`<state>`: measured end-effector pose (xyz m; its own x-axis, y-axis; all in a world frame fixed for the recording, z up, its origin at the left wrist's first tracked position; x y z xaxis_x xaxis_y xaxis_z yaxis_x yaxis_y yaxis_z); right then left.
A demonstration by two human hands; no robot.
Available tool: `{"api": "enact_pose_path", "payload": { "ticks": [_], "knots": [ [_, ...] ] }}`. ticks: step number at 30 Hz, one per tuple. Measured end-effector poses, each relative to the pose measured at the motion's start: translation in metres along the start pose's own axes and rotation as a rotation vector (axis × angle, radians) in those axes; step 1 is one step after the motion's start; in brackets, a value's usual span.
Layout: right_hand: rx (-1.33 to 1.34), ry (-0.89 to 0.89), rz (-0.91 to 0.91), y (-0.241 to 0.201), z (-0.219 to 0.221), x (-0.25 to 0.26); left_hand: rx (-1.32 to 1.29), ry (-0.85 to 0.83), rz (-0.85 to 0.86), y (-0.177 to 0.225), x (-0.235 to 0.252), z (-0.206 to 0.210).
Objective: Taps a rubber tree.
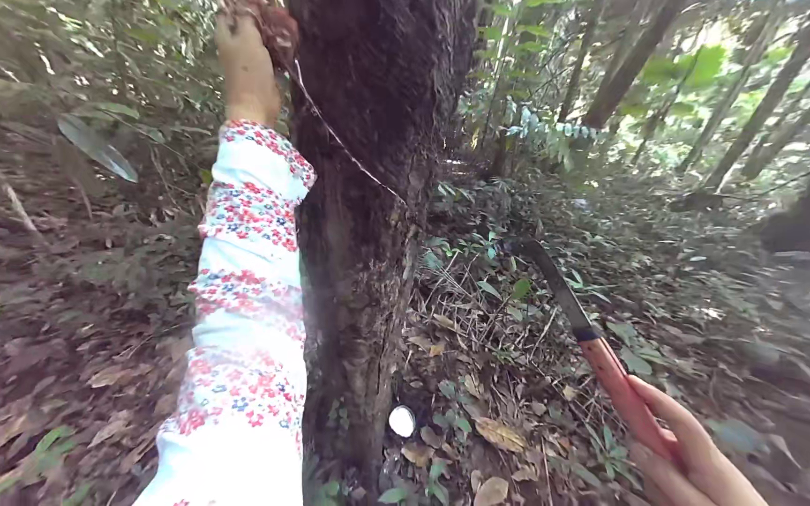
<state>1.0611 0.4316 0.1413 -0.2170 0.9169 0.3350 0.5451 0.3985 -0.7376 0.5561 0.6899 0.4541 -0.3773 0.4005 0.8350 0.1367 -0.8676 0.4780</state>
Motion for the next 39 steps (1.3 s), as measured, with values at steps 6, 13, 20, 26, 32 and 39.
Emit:
{"api": "enact_pose_path", "payload": {
  "ticks": [6,13,20,26,32,39],
  "knots": [
    [0.104,-0.002,-0.148,0.003,0.004,0.047,0.675,-0.456,-0.29,0.01,-0.142,-0.024],
    [-0.12,-0.062,-0.449,-0.09,0.041,0.186,0.634,-0.318,0.772,0.025,-0.206,0.036],
    [-0.285,-0.022,-0.454,-0.165,0.102,0.267,0.804,-0.548,0.985,-0.001,-0.147,0.069],
    [-0.315,-0.099,-0.357,-0.161,0.115,0.258,0.624,-0.55,0.889,-0.021,-0.149,0.068],
    [-0.357,-0.029,-0.497,-0.146,0.106,0.283,0.653,-0.486,0.944,-0.036,-0.139,0.07],
    [-0.372,-0.018,-0.532,-0.153,0.097,0.282,0.506,-0.525,0.997,-0.055,-0.115,0.066]
  ]
}}
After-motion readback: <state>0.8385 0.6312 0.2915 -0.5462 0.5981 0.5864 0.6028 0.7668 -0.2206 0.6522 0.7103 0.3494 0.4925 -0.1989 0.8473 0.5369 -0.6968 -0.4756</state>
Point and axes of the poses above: each hand's wrist, its own x-axis towards the middle knuckle, its own z-axis out of the palm, y = z × x, the point moved 1 cm from there along x, towards the middle knuckle, and after that the axes turned 3 degrees about -y, right-handed, at the moved point
